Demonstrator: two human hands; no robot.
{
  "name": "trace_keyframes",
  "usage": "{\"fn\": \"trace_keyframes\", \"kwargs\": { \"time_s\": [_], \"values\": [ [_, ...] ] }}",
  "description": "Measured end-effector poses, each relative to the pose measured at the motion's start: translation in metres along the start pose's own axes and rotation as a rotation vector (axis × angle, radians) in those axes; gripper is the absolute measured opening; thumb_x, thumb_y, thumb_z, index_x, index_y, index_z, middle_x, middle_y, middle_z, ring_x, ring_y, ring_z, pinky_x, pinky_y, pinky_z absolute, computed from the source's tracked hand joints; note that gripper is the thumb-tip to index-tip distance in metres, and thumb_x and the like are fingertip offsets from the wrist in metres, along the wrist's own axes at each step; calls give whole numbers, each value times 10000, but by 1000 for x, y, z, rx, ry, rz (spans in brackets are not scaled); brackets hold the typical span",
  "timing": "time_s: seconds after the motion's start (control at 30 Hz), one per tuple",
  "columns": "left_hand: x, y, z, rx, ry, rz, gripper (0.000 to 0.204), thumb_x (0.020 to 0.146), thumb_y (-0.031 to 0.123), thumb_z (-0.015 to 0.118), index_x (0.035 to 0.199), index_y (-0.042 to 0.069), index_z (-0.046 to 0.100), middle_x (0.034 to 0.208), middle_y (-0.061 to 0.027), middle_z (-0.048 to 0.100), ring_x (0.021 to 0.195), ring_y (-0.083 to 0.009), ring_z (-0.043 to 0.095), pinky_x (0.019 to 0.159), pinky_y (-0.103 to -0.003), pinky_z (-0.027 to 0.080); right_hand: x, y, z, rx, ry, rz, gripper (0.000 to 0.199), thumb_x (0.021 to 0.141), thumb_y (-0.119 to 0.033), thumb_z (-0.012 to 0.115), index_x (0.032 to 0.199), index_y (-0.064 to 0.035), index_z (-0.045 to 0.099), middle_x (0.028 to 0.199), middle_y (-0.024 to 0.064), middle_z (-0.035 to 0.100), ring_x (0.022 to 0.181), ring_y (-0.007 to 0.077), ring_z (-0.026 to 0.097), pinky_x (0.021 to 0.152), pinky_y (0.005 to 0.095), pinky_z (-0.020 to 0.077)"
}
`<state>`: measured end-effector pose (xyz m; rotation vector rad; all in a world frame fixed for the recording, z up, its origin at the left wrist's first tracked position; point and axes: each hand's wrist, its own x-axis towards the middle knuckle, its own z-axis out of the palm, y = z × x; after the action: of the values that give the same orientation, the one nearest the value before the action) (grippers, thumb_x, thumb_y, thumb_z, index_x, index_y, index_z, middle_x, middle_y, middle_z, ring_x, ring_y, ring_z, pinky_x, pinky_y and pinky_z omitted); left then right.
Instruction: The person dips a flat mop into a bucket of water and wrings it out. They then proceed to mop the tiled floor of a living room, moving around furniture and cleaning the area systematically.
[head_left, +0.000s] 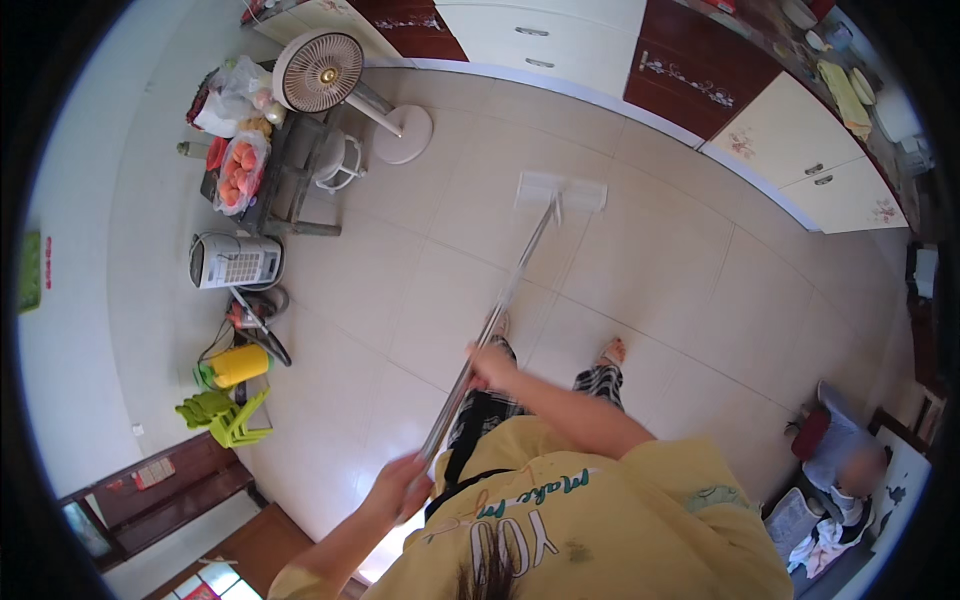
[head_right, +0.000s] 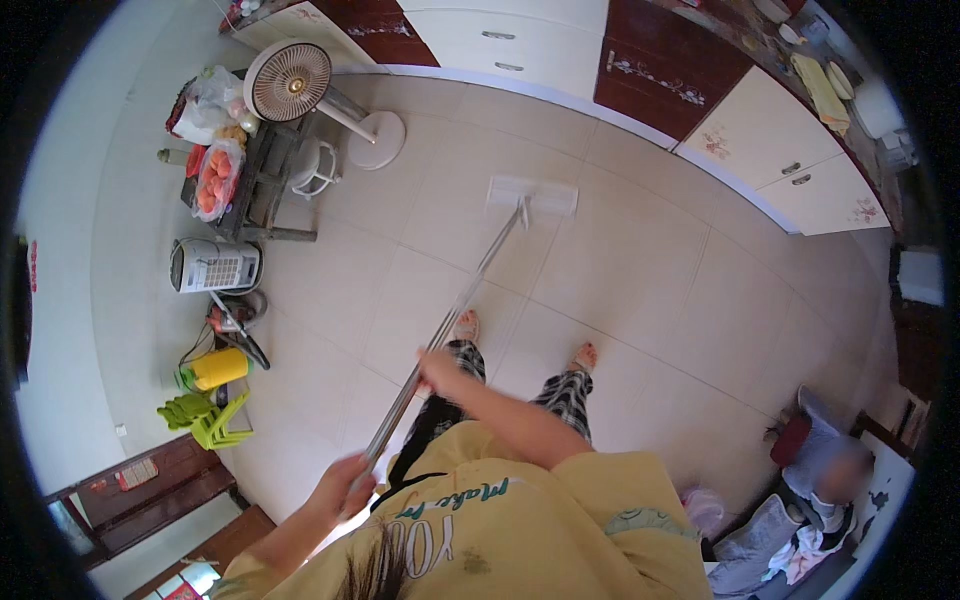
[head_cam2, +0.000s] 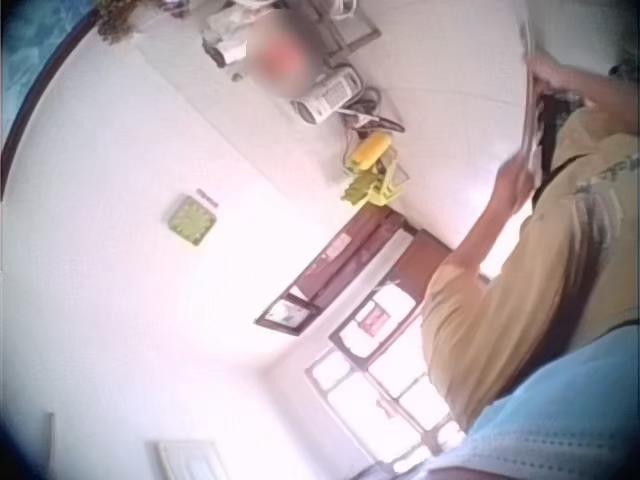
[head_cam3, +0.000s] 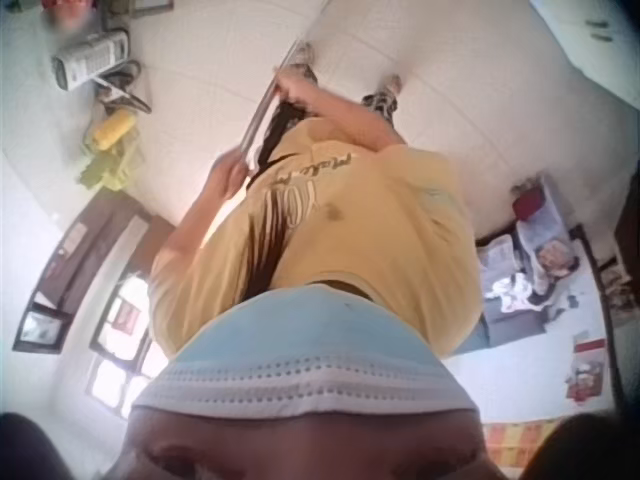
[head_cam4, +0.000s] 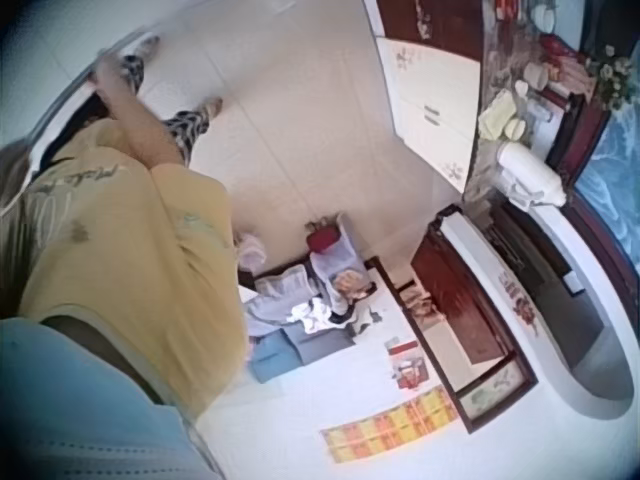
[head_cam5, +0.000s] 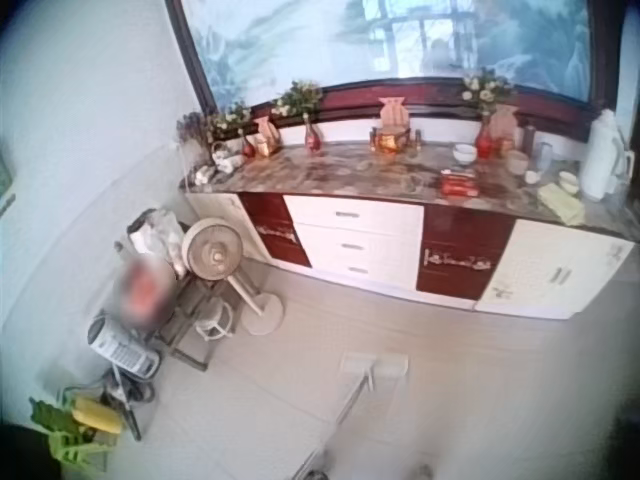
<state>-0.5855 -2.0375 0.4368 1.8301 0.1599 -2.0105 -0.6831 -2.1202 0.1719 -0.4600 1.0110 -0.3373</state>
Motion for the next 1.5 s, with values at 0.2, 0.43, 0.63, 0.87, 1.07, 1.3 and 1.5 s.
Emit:
{"fn": "trace_keyframes", "kwargs": {
  "time_s": [0.2, 0.43, 0.63, 0.87, 1.07, 1.3, 1.5],
  "values": [
    [132, 133, 26, -222, -274, 213, 208, 810, 193, 438, 993, 105, 396, 603, -27, 423, 378, -59, 335, 292, -154, 265, 169, -147, -42, -847, 649, -515, 314, 757, -280, 471, 717, 29, 508, 559, 144, 532, 419, 250, 512, 387, 344, 393],
    [99, 109, -157, -60, -126, 75, 417, 822, 223, 400, 1219, 165, 285, 524, 26, 385, 376, -50, 359, 310, -153, 273, 178, -29, 105, -872, 66, -187, 238, 584, -192, 610, 656, 14, 514, 530, 138, 530, 512, 250, 538, 508, 358, 426],
    [-39, 24, -272, -13, 163, -73, 469, 811, 203, 439, 1237, 136, 255, 543, 2, 410, 390, -67, 340, 322, -171, 257, 102, 61, 246, -202, -476, 345, 425, 840, -263, 271, 681, 26, 538, 566, 164, 556, 443, 214, 550, 400, 315, 455],
    [81, 168, -185, -58, -96, 163, 409, 820, 241, 412, 1207, 166, 305, 521, 20, 400, 371, -54, 352, 314, -163, 273, 192, -91, 194, -253, 306, -21, 501, 816, -378, 354, 533, 24, 452, 473, 160, 497, 417, 239, 527, 392, 341, 430],
    [205, 240, -52, 20, -291, 308, 315, 842, 296, 360, 1118, 150, 400, 634, -43, 460, 458, -93, 425, 414, -189, 391, 211, -194, 89, -296, 693, -302, 256, 754, -140, 436, 909, 53, 368, 613, 167, 523, 433, 261, 528, 364, 355, 426],
    [198, 186, -71, 296, -441, 113, 367, 829, 281, 403, 1108, 44, 416, 868, -135, 535, 806, -190, 528, 723, -297, 437, 44, -69, -47, -1076, 759, -326, 405, 807, -220, 344, 1204, -181, 277, 714, 217, 515, 661, 379, 496, 618, 419, 395],
    [207, 175, -156, 278, -265, 71, 325, 824, 233, 415, 1075, 28, 441, 839, -111, 546, 723, -174, 538, 661, -281, 455, -282, 128, 48, -936, 757, 377, 470, 801, -228, 386, 1238, -243, 214, 606, 165, 536, 526, 339, 518, 483, 448, 403]
  ]
}}
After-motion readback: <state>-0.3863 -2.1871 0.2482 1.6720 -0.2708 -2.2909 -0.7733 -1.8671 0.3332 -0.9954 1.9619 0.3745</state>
